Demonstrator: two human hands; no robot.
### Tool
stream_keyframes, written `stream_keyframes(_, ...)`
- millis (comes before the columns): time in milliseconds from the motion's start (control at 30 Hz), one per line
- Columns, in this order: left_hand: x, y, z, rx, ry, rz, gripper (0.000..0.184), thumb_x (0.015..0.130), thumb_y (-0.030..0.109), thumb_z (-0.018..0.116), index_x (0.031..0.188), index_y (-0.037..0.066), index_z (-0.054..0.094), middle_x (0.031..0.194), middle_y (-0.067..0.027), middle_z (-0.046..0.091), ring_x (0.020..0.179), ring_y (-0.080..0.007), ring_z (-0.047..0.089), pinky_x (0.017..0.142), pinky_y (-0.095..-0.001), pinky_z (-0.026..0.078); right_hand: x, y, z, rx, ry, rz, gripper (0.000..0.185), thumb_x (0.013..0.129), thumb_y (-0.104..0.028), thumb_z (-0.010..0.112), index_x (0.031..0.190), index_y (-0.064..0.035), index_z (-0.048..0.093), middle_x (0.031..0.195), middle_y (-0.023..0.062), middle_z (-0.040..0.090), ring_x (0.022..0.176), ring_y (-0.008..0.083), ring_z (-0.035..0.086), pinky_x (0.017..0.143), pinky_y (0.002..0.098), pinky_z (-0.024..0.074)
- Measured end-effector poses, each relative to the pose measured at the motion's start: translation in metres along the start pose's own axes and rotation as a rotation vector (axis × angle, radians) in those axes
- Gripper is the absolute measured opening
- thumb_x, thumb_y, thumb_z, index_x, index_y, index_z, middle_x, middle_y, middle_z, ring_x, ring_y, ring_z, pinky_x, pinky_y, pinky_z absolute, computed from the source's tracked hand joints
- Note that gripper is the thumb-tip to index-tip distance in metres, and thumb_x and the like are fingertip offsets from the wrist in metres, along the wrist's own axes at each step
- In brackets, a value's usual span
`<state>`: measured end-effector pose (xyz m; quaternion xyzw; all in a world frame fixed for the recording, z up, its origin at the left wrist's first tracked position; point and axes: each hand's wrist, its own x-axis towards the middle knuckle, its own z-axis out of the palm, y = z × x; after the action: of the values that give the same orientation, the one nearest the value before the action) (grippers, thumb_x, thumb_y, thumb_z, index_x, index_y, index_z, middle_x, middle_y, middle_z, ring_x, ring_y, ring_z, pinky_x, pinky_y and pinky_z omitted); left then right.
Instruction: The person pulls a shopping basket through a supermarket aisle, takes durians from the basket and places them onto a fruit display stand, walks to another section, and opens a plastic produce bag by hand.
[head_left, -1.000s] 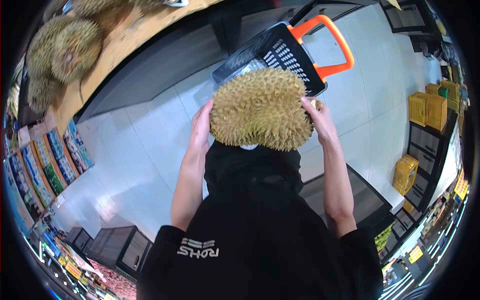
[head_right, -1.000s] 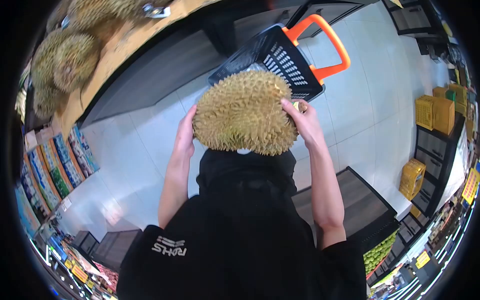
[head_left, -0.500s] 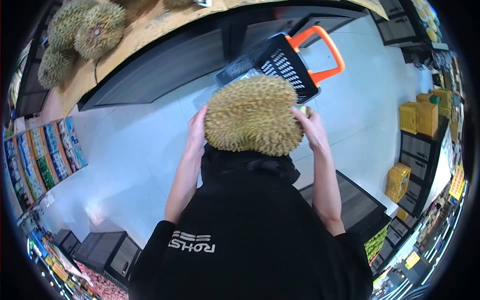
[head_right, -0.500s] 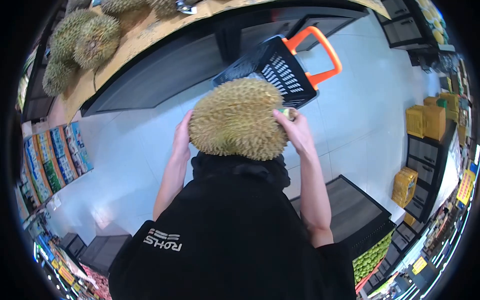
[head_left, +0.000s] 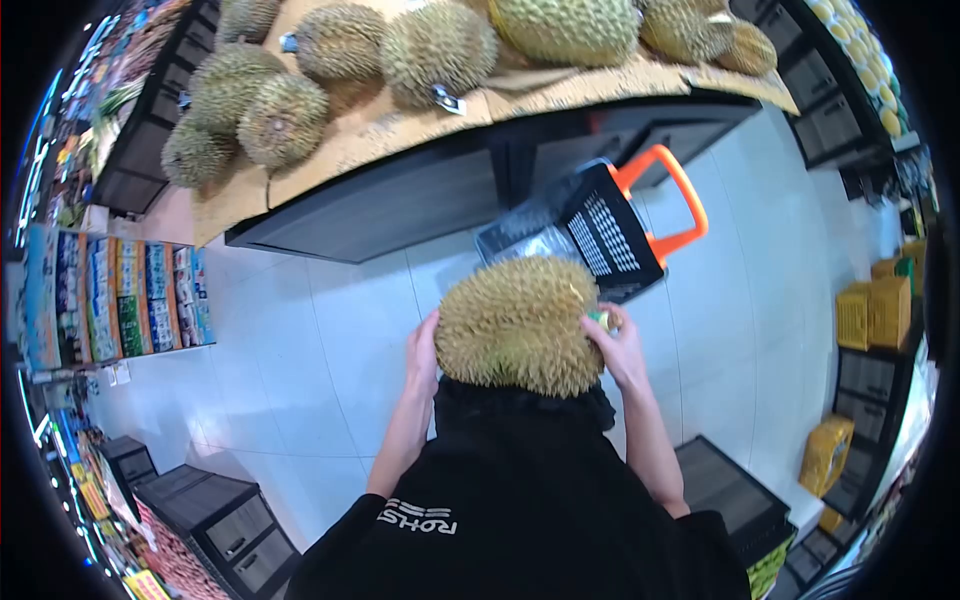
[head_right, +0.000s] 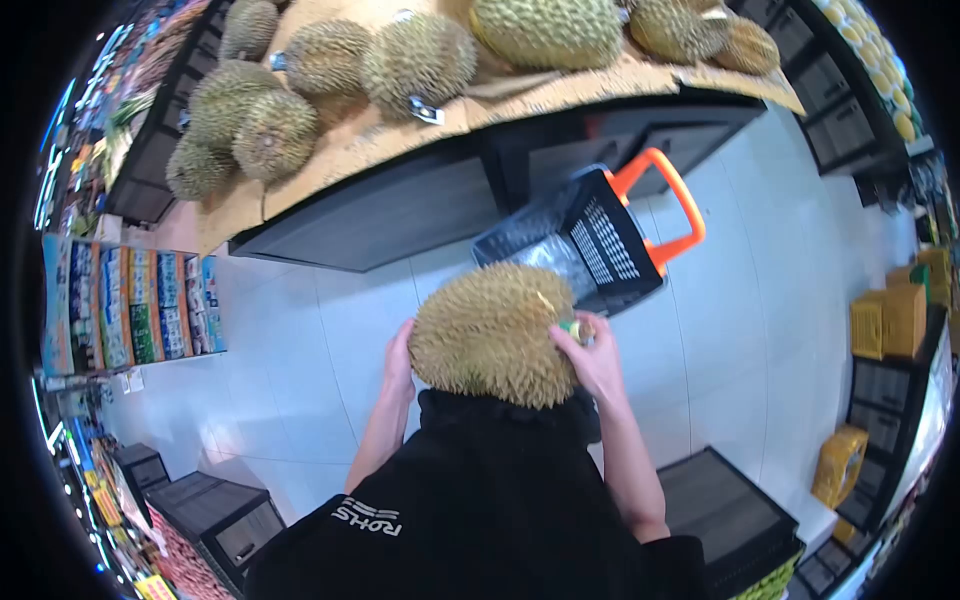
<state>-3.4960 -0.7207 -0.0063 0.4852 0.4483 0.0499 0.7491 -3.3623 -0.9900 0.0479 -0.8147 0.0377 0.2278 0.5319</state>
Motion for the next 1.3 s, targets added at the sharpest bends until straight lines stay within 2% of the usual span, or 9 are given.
stream_keyframes(67, -0.013, 0.009, 0.003, 0.031, 0.01, 0.002, 0.049, 0.093, 0.035, 0.052, 0.119, -0.006, 0.059, 0.116, -0.0119, 0.063, 0.108, -0.0191, 0.057, 0.094, -0.0313, 0.041, -0.005, -0.002, -0.001, 0.136, -0.038, 0.079, 0.061, 0.073, -0.036, 0.078, 0.109, 0.0086, 0.059, 0.109, 0.0166, 0.06, 0.104, 0.0246, 0.057, 0.092, 0.0347, 0.0436)
stream_keyframes(200, -0.024, 0.009, 0.01, 0.067, 0.037, -0.023, 0.046, 0.094, 0.035, 0.051, 0.116, -0.004, 0.061, 0.112, -0.0104, 0.064, 0.105, -0.0177, 0.057, 0.093, -0.0306, 0.041, 0.005, 0.014, -0.012, 0.084, -0.093, 0.028, 0.064, 0.075, -0.035, 0.078, 0.114, 0.0101, 0.056, 0.109, 0.0158, 0.06, 0.102, 0.0204, 0.058, 0.088, 0.0307, 0.0462)
stream_keyframes(567, -0.033, 0.024, 0.004, 0.081, 0.053, 0.022, 0.043, 0.094, 0.039, 0.053, 0.114, 0.002, 0.063, 0.108, -0.0063, 0.065, 0.102, -0.0142, 0.057, 0.086, -0.0328, 0.043, 0.024, -0.015, -0.011, 0.125, -0.185, 0.017, 0.068, 0.075, -0.035, 0.077, 0.118, 0.0117, 0.052, 0.108, 0.0169, 0.061, 0.098, 0.0192, 0.059, 0.086, 0.0301, 0.0473)
stream_keyframes(633, -0.033, 0.033, -0.001, 0.024, 0.11, 0.05, 0.044, 0.092, 0.039, 0.057, 0.11, 0.0, 0.065, 0.102, -0.0076, 0.066, 0.096, -0.0147, 0.059, 0.085, -0.0277, 0.043, 0.026, -0.03, -0.005, 0.108, -0.181, 0.003, 0.066, 0.075, -0.034, 0.077, 0.117, 0.0115, 0.053, 0.108, 0.0162, 0.061, 0.099, 0.0192, 0.059, 0.086, 0.03, 0.0474)
stream_keyframes(767, -0.032, 0.075, -0.025, 0.007, 0.087, 0.0, 0.042, 0.091, 0.04, 0.057, 0.109, 0.003, 0.066, 0.101, -0.005, 0.065, 0.096, -0.014, 0.058, 0.083, -0.0296, 0.043, 0.031, -0.072, 0.018, 0.079, -0.191, -0.042, 0.063, 0.076, -0.032, 0.077, 0.116, 0.0107, 0.053, 0.103, 0.0136, 0.063, 0.093, 0.0168, 0.061, 0.082, 0.0284, 0.0485)
stream_keyframes(900, -0.007, 0.101, -0.062, 0.006, 0.058, -0.035, 0.044, 0.093, 0.041, 0.055, 0.119, 0.005, 0.061, 0.113, -0.0044, 0.062, 0.107, -0.0146, 0.053, 0.082, -0.0343, 0.043, 0.035, -0.13, 0.058, 0.025, -0.193, -0.143, 0.055, 0.078, -0.027, 0.076, 0.116, 0.0067, 0.055, 0.095, 0.0094, 0.064, 0.084, 0.0129, 0.061, 0.076, 0.0266, 0.0495)
stream_keyframes(1033, 0.023, 0.123, -0.102, -0.164, -0.101, 0.069, 0.045, 0.096, 0.035, 0.05, 0.128, 0.004, 0.054, 0.122, -0.0066, 0.059, 0.114, -0.0159, 0.051, 0.091, -0.0351, 0.042, 0.028, -0.19, 0.102, -0.048, -0.183, -0.175, 0.053, 0.078, -0.027, 0.076, 0.113, 0.0058, 0.056, 0.093, 0.0083, 0.063, 0.084, 0.0127, 0.061, 0.076, 0.0259, 0.0495)
stream_keyframes(1167, 0.043, 0.147, -0.131, -0.359, -0.212, 0.114, 0.043, 0.098, 0.027, 0.046, 0.131, 0.0, 0.05, 0.128, -0.0086, 0.056, 0.121, -0.0174, 0.049, 0.1, -0.0345, 0.039, 0.035, -0.231, 0.137, -0.241, -0.149, -0.296, 0.057, 0.075, -0.034, 0.077, 0.108, 0.0089, 0.058, 0.102, 0.0112, 0.059, 0.092, 0.0161, 0.059, 0.082, 0.0296, 0.0475)
stream_keyframes(1300, 0.05, 0.171, -0.151, -0.373, -0.223, 0.125, 0.041, 0.1, 0.029, 0.04, 0.127, -0.001, 0.05, 0.126, -0.0098, 0.057, 0.118, -0.0191, 0.051, 0.099, -0.0355, 0.04, 0.036, -0.263, 0.168, -0.246, -0.168, -0.288, 0.058, 0.075, -0.035, 0.077, 0.109, 0.0087, 0.058, 0.102, 0.0116, 0.058, 0.094, 0.0168, 0.059, 0.083, 0.0294, 0.0471)
